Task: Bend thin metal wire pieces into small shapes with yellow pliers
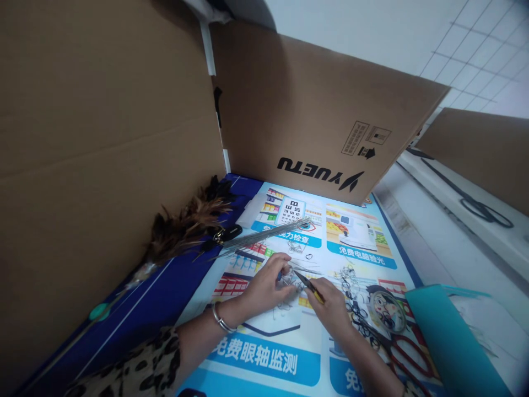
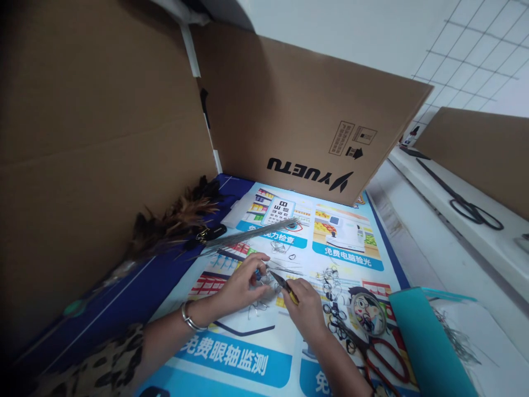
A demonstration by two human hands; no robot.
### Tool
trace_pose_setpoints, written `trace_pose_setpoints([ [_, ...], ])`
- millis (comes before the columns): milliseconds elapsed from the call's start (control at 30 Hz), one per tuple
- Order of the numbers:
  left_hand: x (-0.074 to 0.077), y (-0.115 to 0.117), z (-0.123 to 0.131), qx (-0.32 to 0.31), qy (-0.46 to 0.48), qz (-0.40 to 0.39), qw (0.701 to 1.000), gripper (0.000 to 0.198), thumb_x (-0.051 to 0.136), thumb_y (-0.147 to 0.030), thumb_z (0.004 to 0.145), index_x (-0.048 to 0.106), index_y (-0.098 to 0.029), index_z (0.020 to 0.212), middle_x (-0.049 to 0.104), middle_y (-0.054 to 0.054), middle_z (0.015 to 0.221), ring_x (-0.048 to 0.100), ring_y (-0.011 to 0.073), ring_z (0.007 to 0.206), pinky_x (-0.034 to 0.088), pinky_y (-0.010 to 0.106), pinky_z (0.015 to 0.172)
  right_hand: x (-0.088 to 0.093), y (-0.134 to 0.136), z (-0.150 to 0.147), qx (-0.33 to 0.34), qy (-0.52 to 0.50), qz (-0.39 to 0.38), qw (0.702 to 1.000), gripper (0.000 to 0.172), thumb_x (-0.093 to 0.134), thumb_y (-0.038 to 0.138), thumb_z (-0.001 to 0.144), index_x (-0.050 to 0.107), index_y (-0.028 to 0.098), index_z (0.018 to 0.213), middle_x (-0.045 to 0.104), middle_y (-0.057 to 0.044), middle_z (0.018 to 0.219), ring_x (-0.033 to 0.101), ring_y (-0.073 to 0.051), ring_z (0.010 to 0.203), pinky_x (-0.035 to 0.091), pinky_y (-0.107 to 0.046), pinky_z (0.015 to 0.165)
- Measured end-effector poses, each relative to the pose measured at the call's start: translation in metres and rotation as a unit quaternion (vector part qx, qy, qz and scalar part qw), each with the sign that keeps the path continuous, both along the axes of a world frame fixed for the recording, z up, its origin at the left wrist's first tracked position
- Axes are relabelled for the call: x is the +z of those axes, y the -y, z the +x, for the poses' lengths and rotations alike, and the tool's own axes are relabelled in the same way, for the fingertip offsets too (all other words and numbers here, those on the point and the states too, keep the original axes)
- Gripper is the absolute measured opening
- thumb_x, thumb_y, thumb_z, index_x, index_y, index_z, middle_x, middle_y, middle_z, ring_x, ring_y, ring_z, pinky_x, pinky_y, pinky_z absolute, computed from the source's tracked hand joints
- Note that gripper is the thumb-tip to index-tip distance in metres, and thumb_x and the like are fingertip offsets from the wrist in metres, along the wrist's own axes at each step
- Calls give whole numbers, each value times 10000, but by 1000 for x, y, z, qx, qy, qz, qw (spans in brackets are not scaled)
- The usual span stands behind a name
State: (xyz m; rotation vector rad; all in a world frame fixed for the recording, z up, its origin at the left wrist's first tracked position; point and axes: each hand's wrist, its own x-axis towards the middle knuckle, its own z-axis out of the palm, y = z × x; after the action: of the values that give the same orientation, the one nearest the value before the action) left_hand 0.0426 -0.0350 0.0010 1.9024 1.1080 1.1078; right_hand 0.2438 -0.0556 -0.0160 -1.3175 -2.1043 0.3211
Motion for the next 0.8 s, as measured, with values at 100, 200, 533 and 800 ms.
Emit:
trace_pose_setpoints([
  [100,2,1,-1,2,7,-1,1000,212,598,-126,676,486,-184,846,466,99,1134,453,232,1063,443,324,818,-2,0,2,-3,11,20,1000,172,498,238,825,587,197,966,627,-64,872,580,-185,826,482,-314,738],
  [200,1,1,-2,1,12,5,1000,207,576,-120,693,498,-183,874,469,103,1143,463,229,1053,465,304,771,-3,0,3,-4,22,36,999,174,495,233,827,583,196,973,627,-66,878,578,-184,835,485,-319,742],
  [533,-3,2,-2,11,-5,15,1000,210,543,-130,735,545,-191,936,478,105,1170,454,233,1097,467,348,839,-3,0,5,-5,41,76,996,194,487,228,832,577,193,1000,628,-77,896,577,-189,853,491,-335,755],
  [800,-3,0,-3,20,-12,52,998,160,510,-127,761,564,-193,896,544,93,1083,482,212,1054,407,348,902,-2,1,4,-5,49,80,996,192,485,231,833,573,197,1000,625,-73,890,573,-189,845,487,-340,752],
])
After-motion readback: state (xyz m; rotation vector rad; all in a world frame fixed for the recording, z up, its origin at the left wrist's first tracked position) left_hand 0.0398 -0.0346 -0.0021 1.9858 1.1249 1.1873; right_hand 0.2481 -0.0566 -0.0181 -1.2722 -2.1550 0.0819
